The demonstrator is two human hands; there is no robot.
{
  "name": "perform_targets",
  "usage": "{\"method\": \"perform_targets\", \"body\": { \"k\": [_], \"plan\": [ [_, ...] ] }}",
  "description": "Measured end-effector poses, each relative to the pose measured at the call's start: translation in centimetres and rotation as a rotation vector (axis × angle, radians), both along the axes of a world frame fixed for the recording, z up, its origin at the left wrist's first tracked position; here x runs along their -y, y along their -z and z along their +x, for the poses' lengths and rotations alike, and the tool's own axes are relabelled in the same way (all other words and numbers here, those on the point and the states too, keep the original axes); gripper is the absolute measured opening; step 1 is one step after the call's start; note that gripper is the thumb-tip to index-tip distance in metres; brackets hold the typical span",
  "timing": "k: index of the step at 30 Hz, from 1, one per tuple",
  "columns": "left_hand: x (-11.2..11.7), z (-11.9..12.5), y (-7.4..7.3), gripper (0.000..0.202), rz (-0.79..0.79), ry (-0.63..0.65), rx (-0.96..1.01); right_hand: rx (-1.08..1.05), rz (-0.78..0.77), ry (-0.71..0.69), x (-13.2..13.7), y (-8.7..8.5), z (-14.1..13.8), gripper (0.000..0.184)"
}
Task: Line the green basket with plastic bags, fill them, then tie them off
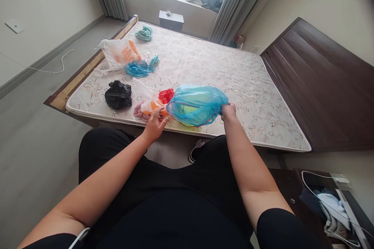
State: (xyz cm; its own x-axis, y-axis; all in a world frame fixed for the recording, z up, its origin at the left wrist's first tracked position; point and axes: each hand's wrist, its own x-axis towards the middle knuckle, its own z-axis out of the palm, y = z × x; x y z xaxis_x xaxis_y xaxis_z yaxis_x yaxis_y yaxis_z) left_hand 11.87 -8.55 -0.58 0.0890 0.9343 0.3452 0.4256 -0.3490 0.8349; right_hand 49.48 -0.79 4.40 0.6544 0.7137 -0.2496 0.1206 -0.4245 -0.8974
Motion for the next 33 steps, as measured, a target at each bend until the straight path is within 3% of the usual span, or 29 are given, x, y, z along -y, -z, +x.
{"method": "perform_targets", "body": {
  "k": [3, 5, 7, 10, 13, 17, 21, 23, 27, 30, 33],
  "plan": [
    [-0.6, -0.2, 1.3, 0.056, -0.151, 0.022, 0.095, 0.304, 0.038, -0.006, 0.8, -1.1, -1.4, 0.058],
    [-0.8, -0.2, 1.8, 0.057, -0.220, 0.044, 0.128, 0.591, 0.154, -0.076, 1.9, -2.0, -3.4, 0.057],
    [-1.0, -0.1, 2.0, 0.057, -0.268, 0.076, 0.149, 0.791, 0.228, -0.351, 3.3, -2.8, -5.9, 0.043],
    [-1.3, 0.2, 2.3, 0.064, -0.326, 0.113, 0.203, 0.893, 0.113, -0.873, 4.9, -3.1, -9.5, 0.031],
    [-1.5, 0.4, 2.9, 0.082, -0.380, 0.149, 0.322, 0.884, -0.085, -1.111, 5.1, -2.4, -11.3, 0.039],
    [-1.6, 0.5, 3.7, 0.097, -0.426, 0.172, 0.424, 0.880, -0.202, -1.077, 3.5, -1.6, -10.6, 0.056],
    [-1.5, 0.4, 4.3, 0.098, -0.447, 0.190, 0.393, 0.841, -0.272, -0.926, 1.0, -1.1, -8.7, 0.079],
    [-1.5, 0.4, 4.5, 0.096, -0.463, 0.204, 0.365, 0.796, -0.394, -0.944, -0.1, -0.8, -8.0, 0.083],
    [-1.6, 0.6, 4.5, 0.094, -0.516, 0.240, 0.320, 0.685, -0.626, -1.169, -0.8, 0.0, -8.1, 0.067],
    [-1.4, 0.7, 4.2, 0.092, -0.536, 0.240, 0.309, 0.597, -0.630, -1.294, 0.0, 0.2, -8.9, 0.044],
    [-0.9, 0.9, 3.6, 0.081, -0.597, 0.275, 0.333, 0.525, -0.617, -1.364, 1.1, 0.3, -9.6, 0.033]
  ]
}}
